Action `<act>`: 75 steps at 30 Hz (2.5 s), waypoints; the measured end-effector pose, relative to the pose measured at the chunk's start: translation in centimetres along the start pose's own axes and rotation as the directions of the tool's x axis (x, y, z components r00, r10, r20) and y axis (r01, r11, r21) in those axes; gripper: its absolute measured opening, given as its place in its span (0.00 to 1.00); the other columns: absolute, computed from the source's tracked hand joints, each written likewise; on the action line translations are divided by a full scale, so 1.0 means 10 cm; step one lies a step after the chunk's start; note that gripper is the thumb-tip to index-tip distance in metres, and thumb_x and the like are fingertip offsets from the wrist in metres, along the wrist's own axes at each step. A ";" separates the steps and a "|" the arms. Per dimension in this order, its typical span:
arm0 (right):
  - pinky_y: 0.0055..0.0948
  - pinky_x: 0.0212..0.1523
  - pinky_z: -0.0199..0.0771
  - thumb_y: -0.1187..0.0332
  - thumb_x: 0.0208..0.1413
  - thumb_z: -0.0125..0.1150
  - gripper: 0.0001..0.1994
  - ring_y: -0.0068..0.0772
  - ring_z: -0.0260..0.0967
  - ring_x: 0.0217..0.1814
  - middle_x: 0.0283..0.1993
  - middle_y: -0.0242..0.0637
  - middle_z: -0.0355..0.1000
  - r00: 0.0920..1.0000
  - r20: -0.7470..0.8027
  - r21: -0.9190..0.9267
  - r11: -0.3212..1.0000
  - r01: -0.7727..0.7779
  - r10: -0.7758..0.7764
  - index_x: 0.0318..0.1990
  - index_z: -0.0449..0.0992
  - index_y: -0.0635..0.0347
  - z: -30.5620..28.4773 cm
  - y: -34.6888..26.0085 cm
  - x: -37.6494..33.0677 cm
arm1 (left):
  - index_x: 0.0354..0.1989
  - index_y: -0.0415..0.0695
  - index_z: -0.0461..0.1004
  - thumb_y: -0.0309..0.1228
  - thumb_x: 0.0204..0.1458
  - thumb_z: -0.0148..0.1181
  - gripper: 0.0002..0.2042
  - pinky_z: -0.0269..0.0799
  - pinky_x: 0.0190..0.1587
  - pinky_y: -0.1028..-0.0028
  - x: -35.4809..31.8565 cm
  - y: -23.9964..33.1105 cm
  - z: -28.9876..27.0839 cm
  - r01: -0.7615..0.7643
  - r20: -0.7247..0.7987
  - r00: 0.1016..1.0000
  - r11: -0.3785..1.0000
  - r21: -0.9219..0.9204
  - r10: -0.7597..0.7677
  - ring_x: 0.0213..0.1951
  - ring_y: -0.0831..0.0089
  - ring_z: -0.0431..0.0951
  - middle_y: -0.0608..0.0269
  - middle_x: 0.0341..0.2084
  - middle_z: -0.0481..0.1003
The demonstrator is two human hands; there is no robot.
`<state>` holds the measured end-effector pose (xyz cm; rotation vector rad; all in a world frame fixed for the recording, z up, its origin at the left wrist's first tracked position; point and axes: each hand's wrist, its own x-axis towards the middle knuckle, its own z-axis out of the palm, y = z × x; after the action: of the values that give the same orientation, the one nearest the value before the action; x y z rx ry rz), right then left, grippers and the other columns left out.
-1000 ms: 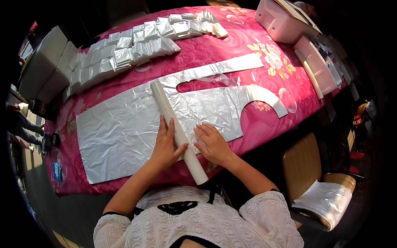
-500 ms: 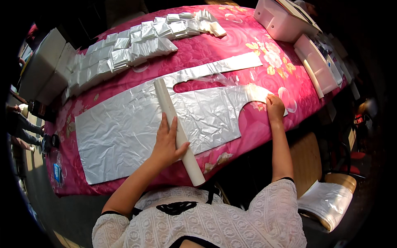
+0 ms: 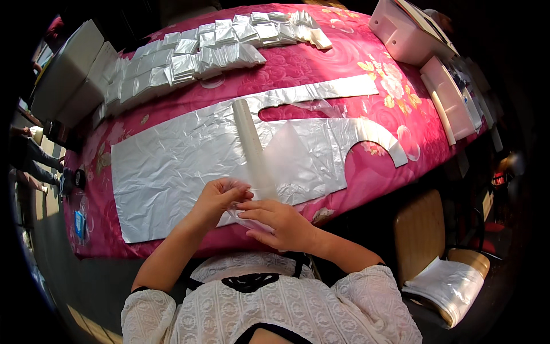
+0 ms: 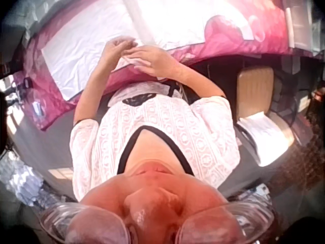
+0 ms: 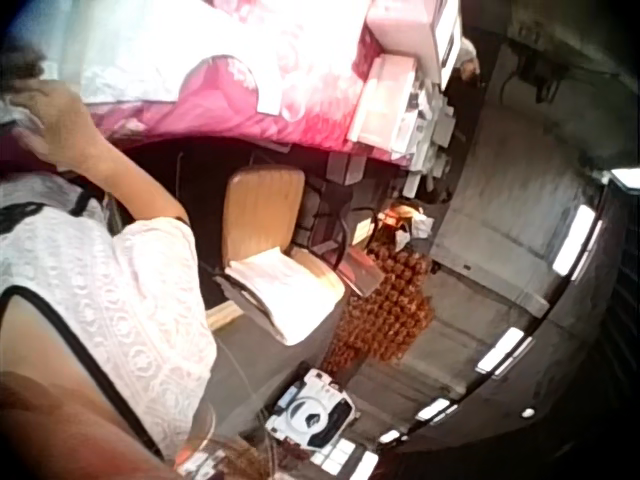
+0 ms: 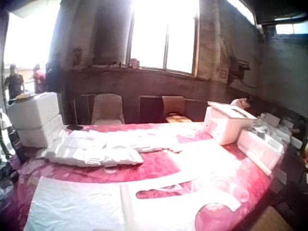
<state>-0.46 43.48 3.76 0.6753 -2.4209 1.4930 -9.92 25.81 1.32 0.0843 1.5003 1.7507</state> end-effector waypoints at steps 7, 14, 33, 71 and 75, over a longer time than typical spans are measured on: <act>0.36 0.37 0.69 0.55 0.44 0.64 0.21 0.45 0.70 0.36 0.35 0.46 0.72 0.794 -0.140 -0.456 0.673 -0.581 0.591 0.39 0.71 0.63 -0.08 -0.16 -0.40 | 0.35 0.38 0.72 0.31 0.51 0.57 0.09 0.72 0.31 0.75 -0.74 0.08 -1.62 0.167 -0.346 0.929 0.983 0.076 -0.131 0.30 0.74 0.76 0.60 0.29 0.76; 0.37 0.34 0.71 0.52 0.45 0.59 0.22 0.48 0.72 0.32 0.28 0.50 0.73 0.540 0.181 -0.150 0.566 -0.811 0.822 0.33 0.74 0.66 0.10 -0.11 -0.59 | 0.34 0.36 0.72 0.29 0.47 0.60 0.10 0.71 0.29 0.79 -0.88 0.19 -2.03 0.316 -0.457 0.880 0.882 0.350 -0.134 0.26 0.76 0.76 0.60 0.26 0.76; 0.34 0.32 0.70 0.48 0.50 0.56 0.24 0.45 0.73 0.30 0.26 0.48 0.73 0.501 0.317 -0.137 0.561 -0.816 0.805 0.31 0.75 0.67 0.01 0.00 -0.70 | 0.61 0.28 0.46 0.32 0.50 0.43 0.31 0.37 0.65 0.59 0.45 -0.51 0.14 -0.277 0.230 0.800 0.001 0.961 0.554 0.65 0.51 0.45 0.41 0.62 0.47; 0.38 0.57 0.57 0.57 0.56 0.49 0.28 0.48 0.59 0.59 0.54 0.55 0.64 0.903 0.325 -0.023 0.957 -0.290 0.282 0.57 0.58 0.71 1.92 0.30 1.82 | 0.60 0.27 0.46 0.35 0.48 0.44 0.34 0.38 0.65 0.58 0.61 -0.72 0.08 -0.241 0.293 0.716 -0.171 0.955 0.634 0.65 0.52 0.46 0.40 0.62 0.47; 0.41 0.64 0.46 0.55 0.55 0.50 0.33 0.52 0.41 0.69 0.63 0.59 0.50 0.805 0.586 -0.100 0.994 -0.036 0.089 0.60 0.53 0.73 2.24 -0.08 1.60 | 0.60 0.27 0.46 0.34 0.47 0.44 0.33 0.37 0.66 0.60 0.58 -0.66 0.14 -0.253 0.243 0.776 -0.066 0.965 0.582 0.66 0.53 0.44 0.40 0.62 0.46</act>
<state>-12.79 19.11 0.65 1.2052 -2.9592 1.3307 -9.59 30.18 -6.40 1.2519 2.8939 0.6545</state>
